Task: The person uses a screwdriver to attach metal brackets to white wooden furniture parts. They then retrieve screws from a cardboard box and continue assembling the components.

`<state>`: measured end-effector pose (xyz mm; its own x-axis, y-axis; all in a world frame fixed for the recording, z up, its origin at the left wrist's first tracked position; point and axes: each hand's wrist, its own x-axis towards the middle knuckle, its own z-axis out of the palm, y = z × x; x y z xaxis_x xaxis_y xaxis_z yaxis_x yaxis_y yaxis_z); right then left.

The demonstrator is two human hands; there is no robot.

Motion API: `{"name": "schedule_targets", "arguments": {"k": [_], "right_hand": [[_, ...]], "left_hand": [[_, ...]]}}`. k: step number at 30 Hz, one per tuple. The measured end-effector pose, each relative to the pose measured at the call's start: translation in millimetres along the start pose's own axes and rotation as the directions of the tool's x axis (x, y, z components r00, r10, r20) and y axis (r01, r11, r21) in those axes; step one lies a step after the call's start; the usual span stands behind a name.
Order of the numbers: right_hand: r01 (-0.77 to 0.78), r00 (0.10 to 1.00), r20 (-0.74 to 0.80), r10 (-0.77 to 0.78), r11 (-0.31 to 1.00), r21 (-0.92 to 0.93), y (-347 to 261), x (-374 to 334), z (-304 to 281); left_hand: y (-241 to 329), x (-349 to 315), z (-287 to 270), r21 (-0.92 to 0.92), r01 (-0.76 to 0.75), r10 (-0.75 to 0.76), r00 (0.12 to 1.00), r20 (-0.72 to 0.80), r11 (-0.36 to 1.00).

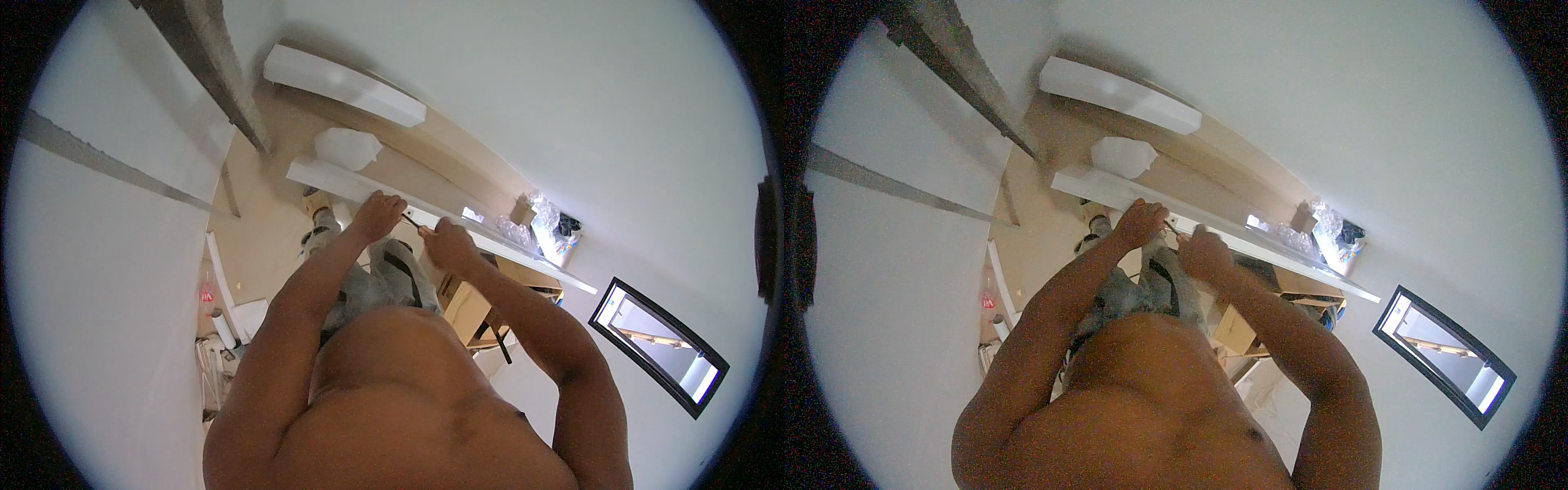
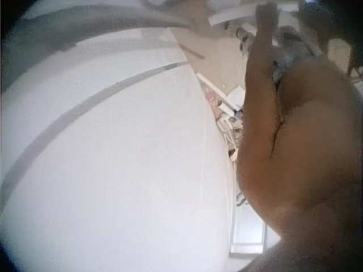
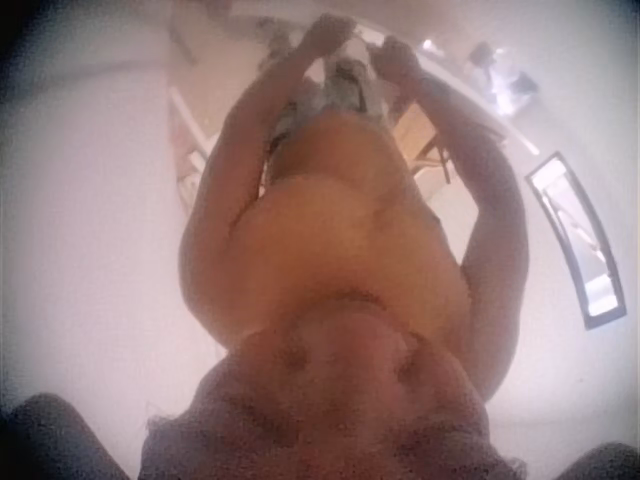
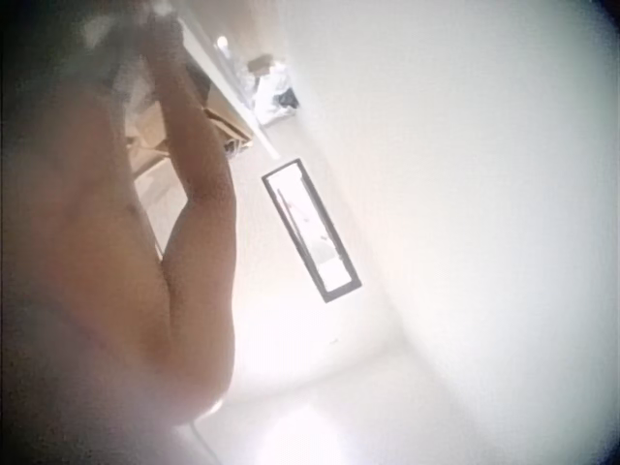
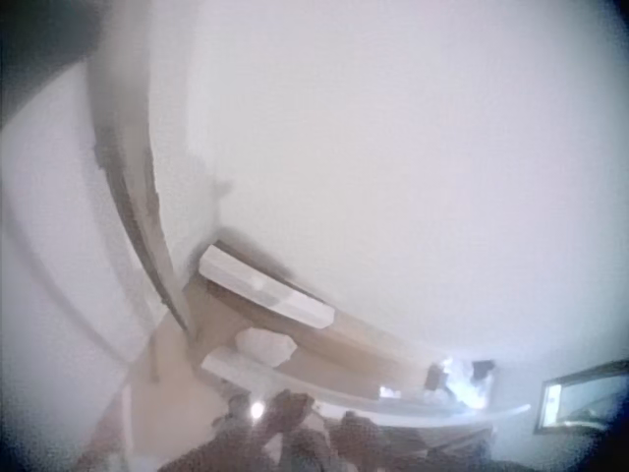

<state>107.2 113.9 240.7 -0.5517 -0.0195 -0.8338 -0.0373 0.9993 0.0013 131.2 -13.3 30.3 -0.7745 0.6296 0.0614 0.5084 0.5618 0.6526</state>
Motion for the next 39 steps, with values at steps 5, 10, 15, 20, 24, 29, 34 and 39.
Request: {"name": "schedule_targets", "arguments": {"k": [5, 10, 15, 20, 24, 29, 34, 39], "right_hand": [[-0.041, 0.998, -0.029, 0.047, 0.981, 0.187, 9, 1, -4], [0.256, 0.935, -0.098, -0.341, 0.840, -0.477, 6, -15, 8], [-0.316, 0.946, 0.285, 0.154, 0.635, 0.705, 20, 12, -4], [0.219, 0.942, -0.205, -0.267, 0.948, -0.231, 18, 4, 9], [0.159, 0.965, -0.154, -0.212, 0.942, -0.295, 8, -1, 6], [-0.053, 0.999, -0.005, 0.054, 0.995, 0.087, 6, 2, -3], [0.290, 0.892, -0.148, -0.427, 0.792, -0.537, 9, -4, 15], [-0.139, 0.990, 0.046, 0.131, 0.948, 0.286, 12, 18, -4]], "left_hand": [[-3, -4, -28, 0.153, 0.103, -0.097, 0.994, -0.045, 0.983], [-18, -13, -58, 0.220, 0.191, -0.214, 0.973, 0.087, 0.957], [-17, -12, -57, 0.206, 0.227, -0.248, 0.965, 0.084, 0.952], [-16, -12, -59, 0.200, 0.236, -0.265, 0.955, 0.131, 0.951], [-15, -8, -65, 0.144, 0.281, -0.304, 0.937, 0.175, 0.949], [-9, -7, -64, 0.160, 0.324, -0.351, 0.919, 0.182, 0.932], [-11, -9, -62, 0.156, 0.300, -0.321, 0.938, 0.131, 0.941], [-5, -11, -61, 0.119, 0.332, -0.344, 0.933, 0.104, 0.936]]}}
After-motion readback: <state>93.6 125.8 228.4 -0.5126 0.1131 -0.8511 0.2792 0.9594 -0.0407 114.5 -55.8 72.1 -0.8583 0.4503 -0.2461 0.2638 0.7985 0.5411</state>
